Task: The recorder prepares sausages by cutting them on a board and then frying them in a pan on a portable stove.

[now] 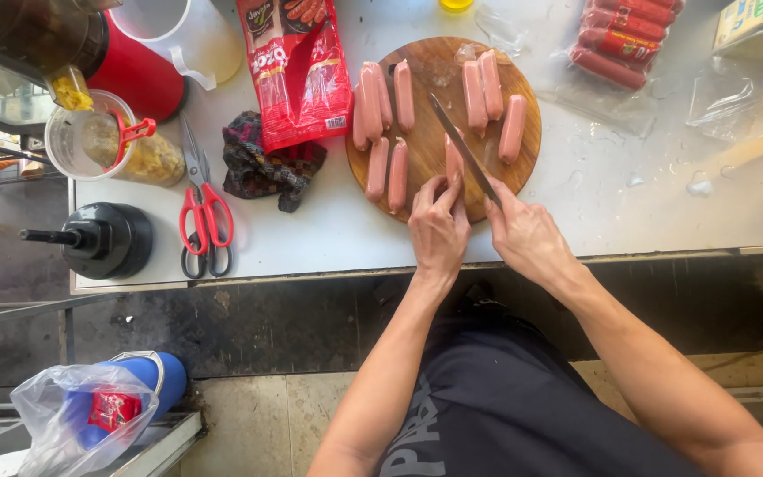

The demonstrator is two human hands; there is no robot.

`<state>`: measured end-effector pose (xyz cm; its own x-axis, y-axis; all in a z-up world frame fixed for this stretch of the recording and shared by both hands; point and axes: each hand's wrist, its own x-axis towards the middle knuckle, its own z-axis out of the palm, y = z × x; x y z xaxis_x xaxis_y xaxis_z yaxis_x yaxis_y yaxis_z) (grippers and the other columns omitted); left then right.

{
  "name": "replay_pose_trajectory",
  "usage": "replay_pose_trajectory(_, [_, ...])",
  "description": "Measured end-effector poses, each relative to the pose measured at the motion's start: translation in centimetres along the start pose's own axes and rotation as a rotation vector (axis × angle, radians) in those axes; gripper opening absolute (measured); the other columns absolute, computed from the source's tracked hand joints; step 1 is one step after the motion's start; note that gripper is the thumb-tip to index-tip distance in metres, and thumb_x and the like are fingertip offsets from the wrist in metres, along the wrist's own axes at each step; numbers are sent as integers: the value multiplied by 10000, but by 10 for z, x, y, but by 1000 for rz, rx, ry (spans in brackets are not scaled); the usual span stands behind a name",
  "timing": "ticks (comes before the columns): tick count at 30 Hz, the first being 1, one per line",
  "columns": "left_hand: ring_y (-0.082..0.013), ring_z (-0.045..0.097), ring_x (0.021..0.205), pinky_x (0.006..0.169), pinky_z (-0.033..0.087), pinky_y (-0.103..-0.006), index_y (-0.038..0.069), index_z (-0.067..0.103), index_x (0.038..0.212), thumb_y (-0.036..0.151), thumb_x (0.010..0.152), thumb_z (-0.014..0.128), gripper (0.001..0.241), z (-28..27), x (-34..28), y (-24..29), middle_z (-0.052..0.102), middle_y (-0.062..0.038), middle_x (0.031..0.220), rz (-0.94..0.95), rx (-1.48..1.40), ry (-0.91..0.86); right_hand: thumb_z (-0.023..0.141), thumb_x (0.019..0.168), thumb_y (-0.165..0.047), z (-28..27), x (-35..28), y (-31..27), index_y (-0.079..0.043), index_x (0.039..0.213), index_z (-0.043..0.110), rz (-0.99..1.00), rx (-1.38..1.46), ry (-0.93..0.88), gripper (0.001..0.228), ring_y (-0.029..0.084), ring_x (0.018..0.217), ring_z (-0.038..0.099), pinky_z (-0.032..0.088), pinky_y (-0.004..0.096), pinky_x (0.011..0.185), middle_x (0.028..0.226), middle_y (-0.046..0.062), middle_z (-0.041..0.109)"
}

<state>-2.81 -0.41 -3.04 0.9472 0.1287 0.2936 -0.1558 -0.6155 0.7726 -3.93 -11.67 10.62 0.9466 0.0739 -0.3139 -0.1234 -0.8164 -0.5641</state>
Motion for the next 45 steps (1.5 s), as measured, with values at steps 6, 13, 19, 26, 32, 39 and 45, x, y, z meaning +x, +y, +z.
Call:
replay_pose_trajectory(6, [-294, 697, 1101, 934, 585, -382, 144, 757, 1205, 108, 966, 645, 266, -14, -2, 6, 686, -109, 1159, 10, -109, 0, 397, 1068, -267, 22, 14, 14, -179, 1485, 488, -39, -31, -11, 436, 561, 865, 690, 563, 629, 771, 948, 394, 691])
replay_pose_trajectory(13, [-294, 709, 1113, 942, 585, -366, 127, 763, 1193, 99, 977, 662, 240, -15, -3, 8, 714, -126, 1160, 2, -134, 33, 369, 1088, -262, 15, -9, 10, -133, 1498, 483, -17, -25, -29, 444, 537, 842, 707, 583, 613, 768, 935, 379, 704])
replay_pose_trajectory(19, [-307, 711, 1110, 940, 591, -375, 109, 769, 1161, 95, 966, 676, 216, -21, -1, 12, 726, -140, 1161, 0, -181, 41, 373, 1080, -241, 25, -6, 15, -181, 1508, 469, -15, -18, -38, 442, 537, 856, 708, 576, 618, 790, 906, 365, 712])
replay_pose_trajectory(26, [-244, 695, 1074, 897, 593, -326, 98, 789, 1087, 135, 910, 727, 191, -13, 6, 13, 703, -88, 1117, 6, -100, 89, 391, 1077, -316, 15, -8, 13, -230, 1483, 500, -13, 77, 33, 429, 543, 884, 691, 551, 636, 808, 899, 355, 708])
replay_pose_trajectory(32, [-260, 632, 928, 815, 570, -394, 107, 692, 920, 164, 754, 824, 220, 9, 33, -4, 571, -48, 1004, 92, 53, 22, 399, 1100, -287, 15, -1, 36, -138, 1436, 566, 19, 146, 115, 403, 483, 786, 718, 568, 570, 742, 809, 312, 708])
replay_pose_trajectory(39, [-260, 715, 734, 650, 552, -386, 176, 597, 909, 256, 758, 811, 274, -9, 38, 11, 631, -14, 773, -218, -96, 53, 415, 1088, -324, 18, -1, 42, -199, 1442, 568, 41, 152, 81, 405, 479, 788, 716, 564, 564, 721, 767, 286, 707])
replay_pose_trajectory(45, [-223, 757, 797, 677, 612, -353, 138, 771, 1085, 198, 922, 752, 174, -33, 29, 26, 746, -63, 912, -191, -135, 59, 410, 1085, -312, 15, -1, 29, -163, 1476, 529, 11, 64, 27, 435, 507, 827, 712, 569, 590, 764, 840, 321, 715])
